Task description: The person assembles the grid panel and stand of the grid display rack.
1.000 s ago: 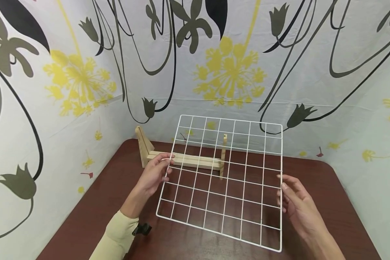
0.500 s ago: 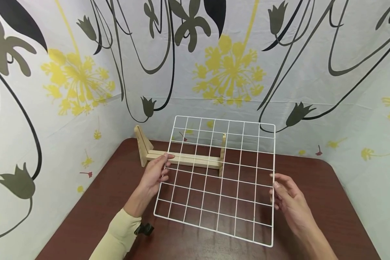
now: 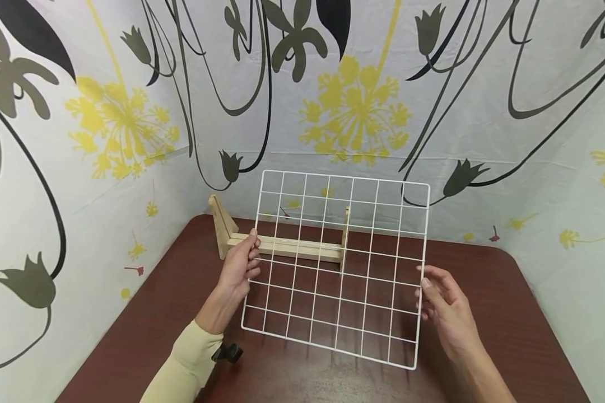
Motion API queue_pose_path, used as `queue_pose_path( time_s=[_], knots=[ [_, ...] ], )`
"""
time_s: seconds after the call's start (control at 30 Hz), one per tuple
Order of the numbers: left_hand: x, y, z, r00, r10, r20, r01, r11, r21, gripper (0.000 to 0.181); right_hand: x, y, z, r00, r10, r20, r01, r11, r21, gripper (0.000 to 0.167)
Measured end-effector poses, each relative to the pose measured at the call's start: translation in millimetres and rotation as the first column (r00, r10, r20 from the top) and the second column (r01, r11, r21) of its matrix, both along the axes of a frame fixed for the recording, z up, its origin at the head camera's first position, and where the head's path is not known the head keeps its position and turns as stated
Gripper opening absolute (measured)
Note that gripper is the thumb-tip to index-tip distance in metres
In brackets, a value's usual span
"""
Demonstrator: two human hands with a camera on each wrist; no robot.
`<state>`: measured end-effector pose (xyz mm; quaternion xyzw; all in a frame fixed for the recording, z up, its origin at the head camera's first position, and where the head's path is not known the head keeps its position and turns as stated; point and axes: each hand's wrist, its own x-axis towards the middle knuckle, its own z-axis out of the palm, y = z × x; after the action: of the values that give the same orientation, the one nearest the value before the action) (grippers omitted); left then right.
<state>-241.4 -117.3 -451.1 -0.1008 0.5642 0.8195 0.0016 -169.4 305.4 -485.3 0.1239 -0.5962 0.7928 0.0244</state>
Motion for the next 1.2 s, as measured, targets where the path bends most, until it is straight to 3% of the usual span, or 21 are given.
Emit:
queue_pose_path(
  time_s=[0.33,0.6,0.8,1.03,1.2],
  knots=[
    [1.8,3.8,6.1,0.997,0.051,-0.059,-0.047,0.996,0.080,0.042,2.4,-7,2.5,0.983,-0.185,-0.017,0.185,0.983,-0.007,0.033],
    [3.0,10.7,8.5,0.980,0.127,-0.156,-0.111,0.988,0.106,0.050,2.6,-15,5.6,0.927,-0.373,-0.022,0.374,0.927,0.027,0.027],
    [4.2,16.4,8.9,0.940,0.211,-0.269,-0.186,0.976,0.116,0.051,3.1,-18,8.2,0.898,-0.439,-0.031,0.440,0.897,0.041,0.021],
    [1.7,20.2,7.5,0.899,0.266,-0.348,-0.224,0.962,0.159,0.049,2.7,-21,12.7,0.884,-0.457,-0.094,0.460,0.888,0.013,0.021],
    [0.8,24.3,5.2,0.841,0.315,-0.439,-0.251,0.947,0.199,0.047,2.3,-22,12.9,0.877,-0.463,-0.129,0.465,0.885,-0.010,0.019]
  ],
)
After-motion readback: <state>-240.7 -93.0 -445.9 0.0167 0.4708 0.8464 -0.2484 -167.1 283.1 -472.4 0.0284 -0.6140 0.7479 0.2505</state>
